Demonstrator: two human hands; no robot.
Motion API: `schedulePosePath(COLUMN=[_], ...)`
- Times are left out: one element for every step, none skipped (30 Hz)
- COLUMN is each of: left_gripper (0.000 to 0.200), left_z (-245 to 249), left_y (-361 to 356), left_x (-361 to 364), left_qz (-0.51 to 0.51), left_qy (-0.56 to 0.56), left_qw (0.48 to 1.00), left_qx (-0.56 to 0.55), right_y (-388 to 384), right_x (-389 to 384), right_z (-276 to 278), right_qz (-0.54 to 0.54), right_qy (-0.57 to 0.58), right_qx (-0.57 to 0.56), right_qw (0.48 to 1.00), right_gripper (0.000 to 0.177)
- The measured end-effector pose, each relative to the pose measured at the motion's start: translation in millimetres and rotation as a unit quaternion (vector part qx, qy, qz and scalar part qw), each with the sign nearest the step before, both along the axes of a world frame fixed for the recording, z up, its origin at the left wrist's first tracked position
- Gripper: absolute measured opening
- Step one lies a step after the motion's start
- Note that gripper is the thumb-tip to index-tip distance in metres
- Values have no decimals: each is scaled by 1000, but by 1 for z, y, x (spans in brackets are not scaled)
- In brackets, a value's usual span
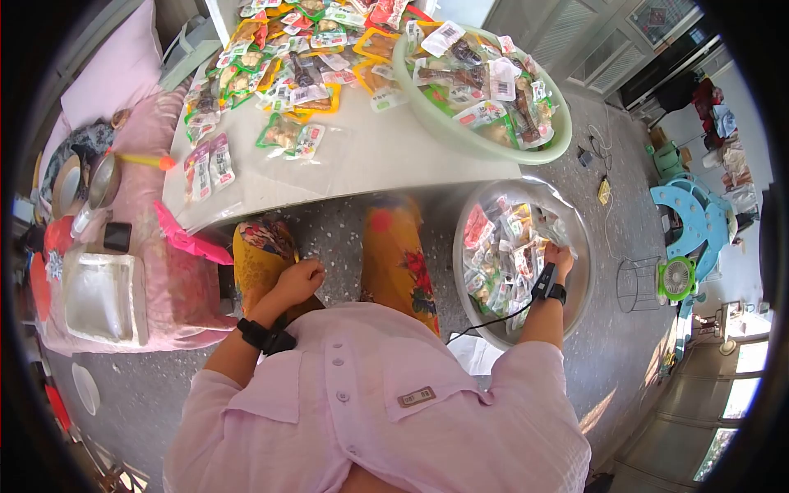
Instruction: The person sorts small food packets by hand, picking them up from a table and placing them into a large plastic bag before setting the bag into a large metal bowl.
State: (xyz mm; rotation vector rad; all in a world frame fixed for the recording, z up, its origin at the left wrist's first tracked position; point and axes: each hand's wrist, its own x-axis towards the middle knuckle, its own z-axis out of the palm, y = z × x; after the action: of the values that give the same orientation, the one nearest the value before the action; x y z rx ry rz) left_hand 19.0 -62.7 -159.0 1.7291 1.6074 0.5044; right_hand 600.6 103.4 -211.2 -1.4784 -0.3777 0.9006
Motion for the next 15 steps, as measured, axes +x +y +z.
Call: schedulePosePath(left_gripper=[14, 14, 14, 14, 14, 14, 14, 14, 15, 15, 15, 15, 16, 14, 14], left_z=[-2, -4, -6, -7, -8, -7, -6, -5, -4, -2, 2, 6, 9, 13, 24], left_y=[1, 1, 0, 0, 1, 1, -1, -4, -4, -3, -3, -2, 0, 3, 7], left_x=[-1, -1, -1, -2, -2, -2, -3, -5, -4, -5, -9, -12, -15, -20, -25], left_qz=[-2, -1, 2, 8, 2, 1, 2, 9, 13, 14, 17, 17, 14, 29, 46], left_qy=[0, -5, -10, -15, -16, -14, -10, -5, -2, 1, -9, -19, -31, -28, -48], left_qw=[1000, 1000, 1000, 1000, 1000, 1000, 1000, 1000, 1000, 1000, 1000, 1000, 999, 999, 997], left_qx=[0, 1, 2, 4, 11, 17, 22, 19, 17, 17, 15, 13, 12, 25, 32], right_y=[12, 17, 25, 28, 34, 39, 38, 34, 34, 32, 16, 14, 11, 7, 3], right_x=[-8, -20, -41, -61, -79, -95, -120, -141, -152, -166, -211, -230, -243, -258, -274], right_z=[5, 4, -3, -11, -18, -29, -28, -25, -35, -42, 19, 31, 40, 52, 61], right_qz=[-119, -28, -24, 34, 100, 153, 208, 232, 342, 402, 284, 301, 316, 333, 348], right_qy=[309, 278, 282, 277, 270, 266, 262, 254, 102, -56, 153, 133, 111, 99, 57], right_qx=[104, 80, 39, -5, -49, -71, -95, -91, -19, 65, -50, -39, -28, -10, 2], right_qw=[938, 957, 958, 960, 956, 949, 938, 935, 934, 912, 945, 943, 942, 938, 936], right_gripper=[36, 57, 49, 48, 48, 46, 44, 40, 32, 25, 21, 18, 15, 15, 15])
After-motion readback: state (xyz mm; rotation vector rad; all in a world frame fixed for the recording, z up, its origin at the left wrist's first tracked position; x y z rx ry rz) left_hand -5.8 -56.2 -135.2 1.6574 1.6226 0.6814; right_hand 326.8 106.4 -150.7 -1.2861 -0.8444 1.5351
